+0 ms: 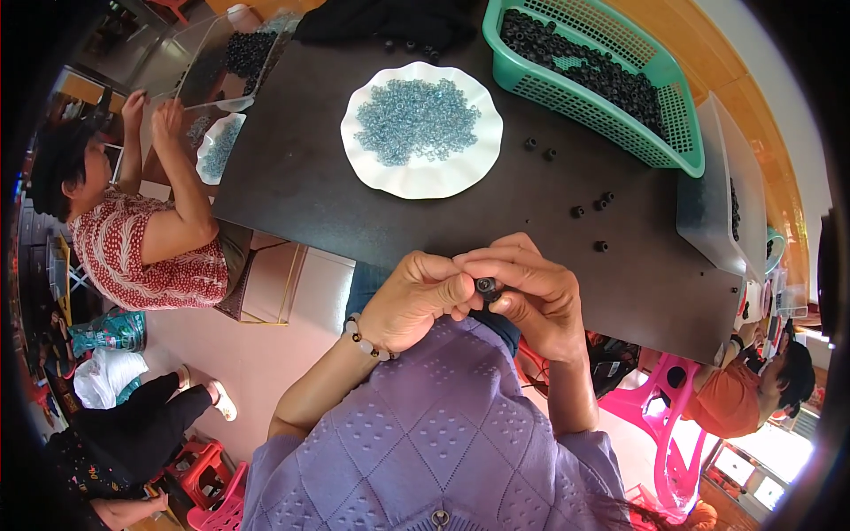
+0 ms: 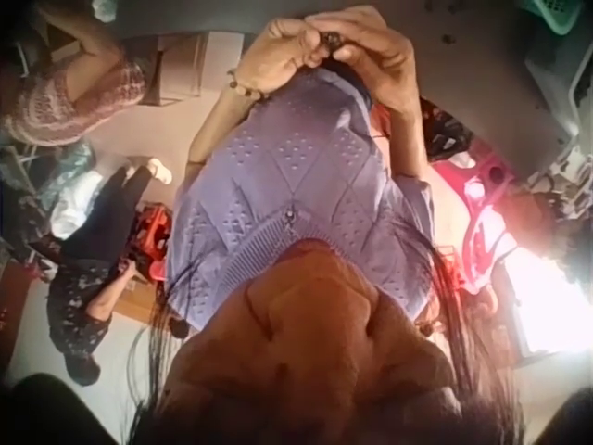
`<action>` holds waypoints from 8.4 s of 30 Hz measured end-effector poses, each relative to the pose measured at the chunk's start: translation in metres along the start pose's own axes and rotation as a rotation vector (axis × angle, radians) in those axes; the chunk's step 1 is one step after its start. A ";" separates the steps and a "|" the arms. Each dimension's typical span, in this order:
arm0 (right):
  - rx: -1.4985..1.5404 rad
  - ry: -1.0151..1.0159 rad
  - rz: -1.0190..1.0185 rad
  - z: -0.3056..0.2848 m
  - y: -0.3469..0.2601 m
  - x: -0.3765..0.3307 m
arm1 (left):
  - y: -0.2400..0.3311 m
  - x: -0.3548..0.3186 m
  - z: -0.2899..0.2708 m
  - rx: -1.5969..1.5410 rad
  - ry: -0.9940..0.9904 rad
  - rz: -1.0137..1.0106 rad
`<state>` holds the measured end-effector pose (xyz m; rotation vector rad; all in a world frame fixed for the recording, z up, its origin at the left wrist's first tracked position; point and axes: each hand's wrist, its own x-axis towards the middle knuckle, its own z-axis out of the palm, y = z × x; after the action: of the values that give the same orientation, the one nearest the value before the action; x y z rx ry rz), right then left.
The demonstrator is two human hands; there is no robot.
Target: The person picks up a black bead and a small silver bead, inserts the silver bead into the black bead's center, and places the assembled piece on the table. This process is repeated several times, with the person occasionally retrieving more black beads from a green basket.
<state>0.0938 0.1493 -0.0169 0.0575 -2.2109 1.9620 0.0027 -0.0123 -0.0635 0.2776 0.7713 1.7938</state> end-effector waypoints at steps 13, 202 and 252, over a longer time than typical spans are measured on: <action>-0.348 0.017 -0.091 0.003 -0.014 -0.004 | 0.007 -0.009 0.009 0.112 0.053 -0.002; -1.072 0.285 0.716 -0.295 0.093 0.253 | -0.004 0.029 -0.026 -0.164 -0.071 -0.087; -0.719 0.276 0.168 -0.235 -0.019 0.186 | -0.005 0.029 -0.026 -0.169 -0.099 -0.094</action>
<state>-0.0591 0.3967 0.0583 -0.4751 -2.6261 1.0389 -0.0181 0.0056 -0.0912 0.2123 0.5504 1.7307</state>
